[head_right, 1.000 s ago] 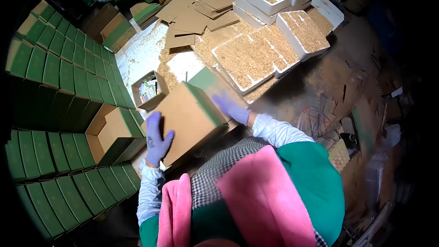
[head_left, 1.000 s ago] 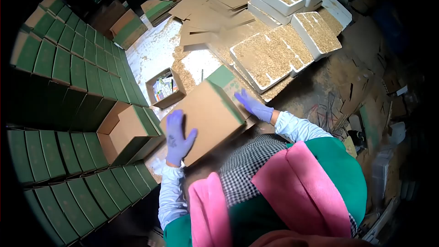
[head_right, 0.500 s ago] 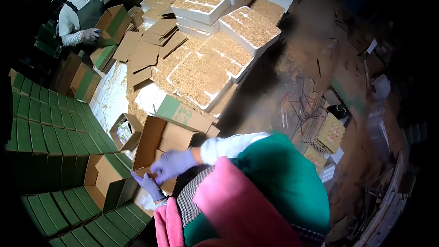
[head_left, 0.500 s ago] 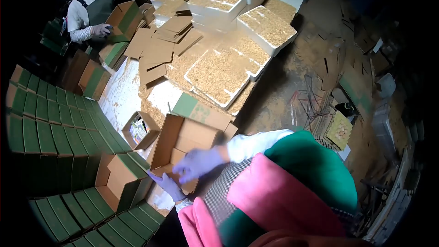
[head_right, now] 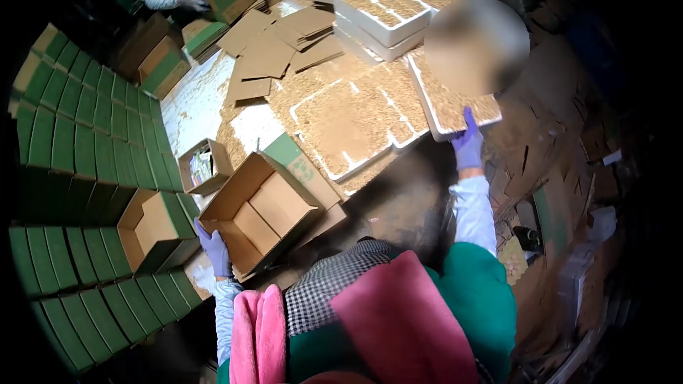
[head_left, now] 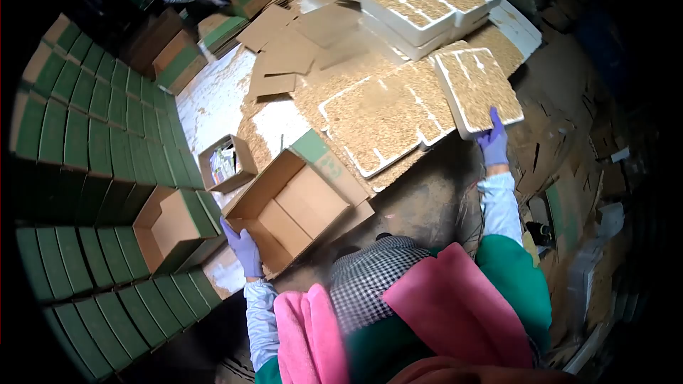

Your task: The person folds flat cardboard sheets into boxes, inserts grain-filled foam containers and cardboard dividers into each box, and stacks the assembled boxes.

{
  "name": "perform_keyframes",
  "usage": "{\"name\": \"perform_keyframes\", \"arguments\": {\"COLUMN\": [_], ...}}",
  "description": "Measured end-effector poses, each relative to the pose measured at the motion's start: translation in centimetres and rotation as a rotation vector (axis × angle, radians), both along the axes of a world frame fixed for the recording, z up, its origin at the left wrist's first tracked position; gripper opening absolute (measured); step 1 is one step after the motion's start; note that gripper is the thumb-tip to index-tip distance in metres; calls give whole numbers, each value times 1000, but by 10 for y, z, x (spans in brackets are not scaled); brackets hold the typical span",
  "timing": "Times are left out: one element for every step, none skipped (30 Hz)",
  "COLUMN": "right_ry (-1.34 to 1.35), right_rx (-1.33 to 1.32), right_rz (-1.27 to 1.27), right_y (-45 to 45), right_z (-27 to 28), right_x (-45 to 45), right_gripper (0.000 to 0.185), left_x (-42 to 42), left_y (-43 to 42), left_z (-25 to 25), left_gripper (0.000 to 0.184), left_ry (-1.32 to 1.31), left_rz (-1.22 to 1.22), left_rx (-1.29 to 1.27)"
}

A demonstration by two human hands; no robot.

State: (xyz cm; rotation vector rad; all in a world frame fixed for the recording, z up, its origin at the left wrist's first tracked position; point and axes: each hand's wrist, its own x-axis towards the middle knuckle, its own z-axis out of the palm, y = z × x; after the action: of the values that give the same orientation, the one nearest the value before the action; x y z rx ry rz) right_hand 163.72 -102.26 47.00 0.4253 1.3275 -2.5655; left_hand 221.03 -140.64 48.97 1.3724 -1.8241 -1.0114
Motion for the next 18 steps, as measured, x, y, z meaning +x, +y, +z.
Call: {"name": "perform_keyframes", "arguments": {"right_ry": [23, 70, 114, 108, 101, -13, -32, -42, -48, 107, 204, 189, 172, 268, 363, 460, 498, 537], "right_rx": [69, 35, -1, -12, -24, -70, -49, -27, -1, 142, 218, 262, 307, 403, 500, 602, 667, 734], "right_rz": [29, 126, 220, 318, 411, 539, 643, 744, 842, 898, 967, 1039, 1108, 1165, 1217, 1265, 1303, 1341], "right_y": [6, 11, 14, 9, 0, -14, -34, -58, -81, -102, -131, -155, -173, -189, -206, -221, -236, -251], "right_z": [32, 47, 59, 73, 87, 104, 119, 135, 145, 148, 178, 197, 207, 205, 198, 191, 185, 181], "right_x": [35, 57, 73, 89, 104, 116, 131, 146, 160, 173, 200, 222, 237, 242, 245, 250, 256, 264], "right_gripper": [55, 54, 52, 51, 51, 49, 50, 52, 53, 56, 63, 69, 75, 78, 82, 85, 85, 85], "left_x": [-4, -8, -11, -13, -12, -15, -16, -18, -21, -19, -19, -19, -24, -24, -21, -19, -17, -14], "left_y": [1, 1, 1, -1, -2, -3, -2, -1, -3, -13, -19, -25, -25, -24, -25, -26, -26, -21], "left_z": [-1, -2, -3, -4, -4, -1, 8, 17, 21, 4, -1, -7, 6, 12, 5, -3, -11, -1], "left_gripper": [69, 69, 69, 68, 68, 65, 63, 60, 58, 57, 56, 56, 56, 56, 56, 56, 56, 53], "left_ry": [9, 22, 33, 47, 60, 31, -39, -112, -151, -52, 26, 104, 159, 214, 243, 274, 306, 328], "left_rz": [3, 2, 4, 5, 10, -17, -46, -77, -105, -95, -83, -70, -57, -47, -77, -106, -136, -117], "left_rx": [-10, -14, -14, -10, -2, -18, -45, -70, -77, -51, -21, 8, 41, 75, 54, 34, 16, 37]}}
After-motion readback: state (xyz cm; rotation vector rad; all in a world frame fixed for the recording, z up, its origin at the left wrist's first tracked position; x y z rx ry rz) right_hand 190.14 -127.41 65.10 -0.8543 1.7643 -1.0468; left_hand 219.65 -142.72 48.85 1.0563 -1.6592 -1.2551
